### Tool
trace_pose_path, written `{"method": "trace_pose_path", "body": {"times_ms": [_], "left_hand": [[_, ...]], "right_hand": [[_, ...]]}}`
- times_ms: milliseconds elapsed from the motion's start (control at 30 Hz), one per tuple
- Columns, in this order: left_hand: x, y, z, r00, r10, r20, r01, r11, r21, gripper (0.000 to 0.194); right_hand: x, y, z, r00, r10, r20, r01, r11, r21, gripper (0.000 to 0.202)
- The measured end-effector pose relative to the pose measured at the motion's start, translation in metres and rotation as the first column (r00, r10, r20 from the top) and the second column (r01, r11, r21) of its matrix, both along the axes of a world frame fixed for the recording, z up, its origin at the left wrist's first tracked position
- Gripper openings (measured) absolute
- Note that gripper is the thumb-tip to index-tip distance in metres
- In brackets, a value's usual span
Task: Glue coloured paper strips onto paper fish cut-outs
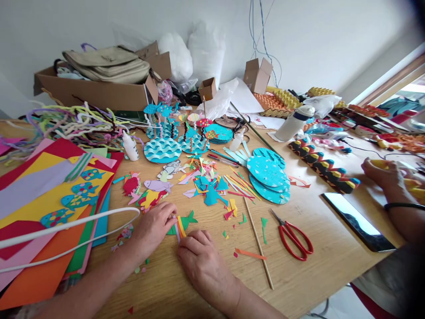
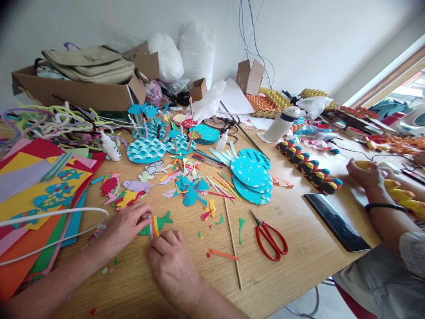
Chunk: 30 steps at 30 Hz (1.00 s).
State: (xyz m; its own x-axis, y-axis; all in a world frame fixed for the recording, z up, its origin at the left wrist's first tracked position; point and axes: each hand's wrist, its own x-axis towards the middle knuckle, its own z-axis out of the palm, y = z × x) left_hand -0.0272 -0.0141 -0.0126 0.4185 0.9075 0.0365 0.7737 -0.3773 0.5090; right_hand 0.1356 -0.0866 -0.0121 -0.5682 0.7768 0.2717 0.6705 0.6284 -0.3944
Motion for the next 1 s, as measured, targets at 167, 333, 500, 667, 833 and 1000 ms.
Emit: {"method": "trace_pose_path", "body": {"times_ms": [167,333,500,667,833,1000], "left_hand": [[0.000,-0.001,0.000,1.000,-0.020,-0.007,0.020,1.000,0.010,0.012],[-0.001,-0.001,0.002,0.998,-0.055,-0.030,0.055,0.998,0.019,0.014],[-0.003,-0.006,0.007,0.995,-0.094,-0.035,0.094,0.995,0.022,0.015],[-0.009,-0.022,0.007,0.976,-0.218,0.021,0.215,0.972,0.094,0.029],[-0.013,-0.036,0.003,0.950,-0.308,-0.046,0.312,0.932,0.183,0.044],[-0.013,-0.040,0.003,0.941,-0.308,-0.141,0.334,0.910,0.245,0.039]], "right_hand": [[0.000,0.000,-0.001,1.000,0.008,0.009,-0.008,1.000,-0.012,0.012],[0.001,-0.001,-0.001,1.000,0.007,0.027,-0.007,1.000,0.007,0.013],[0.001,-0.001,0.001,0.999,0.004,0.032,-0.004,1.000,-0.007,0.011],[0.001,-0.001,0.001,1.000,0.010,0.020,-0.009,1.000,-0.008,0.014],[-0.001,-0.001,0.000,1.000,0.000,0.030,0.000,1.000,-0.004,0.012],[0.002,-0.001,0.009,1.000,-0.006,0.009,0.006,1.000,-0.029,0.007]]}}
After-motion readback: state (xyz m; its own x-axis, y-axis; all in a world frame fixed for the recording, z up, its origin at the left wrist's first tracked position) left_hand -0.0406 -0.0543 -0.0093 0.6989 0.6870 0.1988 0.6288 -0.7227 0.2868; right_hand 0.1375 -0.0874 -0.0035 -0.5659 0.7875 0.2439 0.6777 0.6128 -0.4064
